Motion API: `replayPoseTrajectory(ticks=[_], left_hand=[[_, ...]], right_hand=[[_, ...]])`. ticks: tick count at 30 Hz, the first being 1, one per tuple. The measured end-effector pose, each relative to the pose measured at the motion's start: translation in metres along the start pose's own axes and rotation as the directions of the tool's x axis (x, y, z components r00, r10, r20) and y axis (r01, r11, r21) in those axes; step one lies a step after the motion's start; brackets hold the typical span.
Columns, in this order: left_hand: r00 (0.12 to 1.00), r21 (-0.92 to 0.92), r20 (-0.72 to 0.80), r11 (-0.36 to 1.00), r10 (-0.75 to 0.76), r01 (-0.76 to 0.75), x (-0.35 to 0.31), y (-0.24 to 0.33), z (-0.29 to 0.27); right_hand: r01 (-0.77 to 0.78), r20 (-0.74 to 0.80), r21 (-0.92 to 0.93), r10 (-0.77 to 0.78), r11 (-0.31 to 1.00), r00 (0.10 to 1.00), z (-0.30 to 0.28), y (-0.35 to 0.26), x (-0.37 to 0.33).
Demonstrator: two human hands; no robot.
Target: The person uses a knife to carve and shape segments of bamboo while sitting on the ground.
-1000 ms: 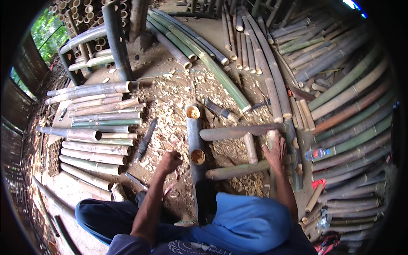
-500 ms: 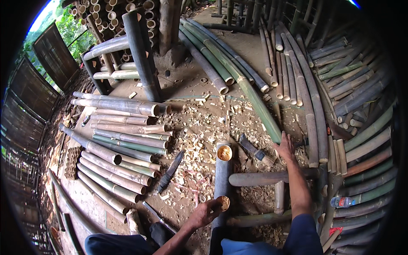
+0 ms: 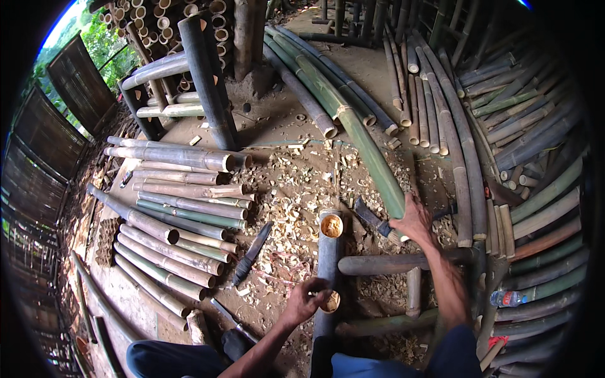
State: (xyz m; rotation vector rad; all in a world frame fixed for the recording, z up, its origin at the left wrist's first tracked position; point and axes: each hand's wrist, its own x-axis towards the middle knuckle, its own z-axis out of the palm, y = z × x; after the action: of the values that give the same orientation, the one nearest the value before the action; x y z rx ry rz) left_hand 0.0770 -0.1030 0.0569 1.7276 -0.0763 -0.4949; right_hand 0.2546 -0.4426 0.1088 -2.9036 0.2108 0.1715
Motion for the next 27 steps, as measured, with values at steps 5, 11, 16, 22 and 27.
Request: replayPoseTrajectory(ticks=[5,11,16,22,27], left_hand=[[0.970,-0.549,-0.077,0.822,-0.229,0.150,0.046,0.030,0.004],[0.907,-0.468,-0.065,0.816,-0.416,0.341,0.037,0.031,-0.025],[0.922,-0.746,0.212,0.556,-0.324,0.367,-0.017,-0.001,-0.014],[0.945,-0.700,0.195,0.638,-0.262,0.322,-0.025,0.015,0.014],[0.935,-0.675,0.077,0.672,-0.346,0.305,-0.027,0.007,0.010]], right_hand=[[-0.018,0.144,0.522,-0.067,0.853,0.987,0.027,-0.087,-0.097],[0.154,-0.002,0.583,-0.188,0.798,0.982,0.097,-0.150,-0.253],[-0.260,0.253,0.966,-0.214,-0.006,0.943,0.081,-0.136,-0.298],[-0.289,0.285,0.936,0.050,0.200,0.957,0.114,-0.120,-0.331],[0.048,0.054,0.752,-0.134,0.658,0.990,0.070,-0.132,-0.340]])
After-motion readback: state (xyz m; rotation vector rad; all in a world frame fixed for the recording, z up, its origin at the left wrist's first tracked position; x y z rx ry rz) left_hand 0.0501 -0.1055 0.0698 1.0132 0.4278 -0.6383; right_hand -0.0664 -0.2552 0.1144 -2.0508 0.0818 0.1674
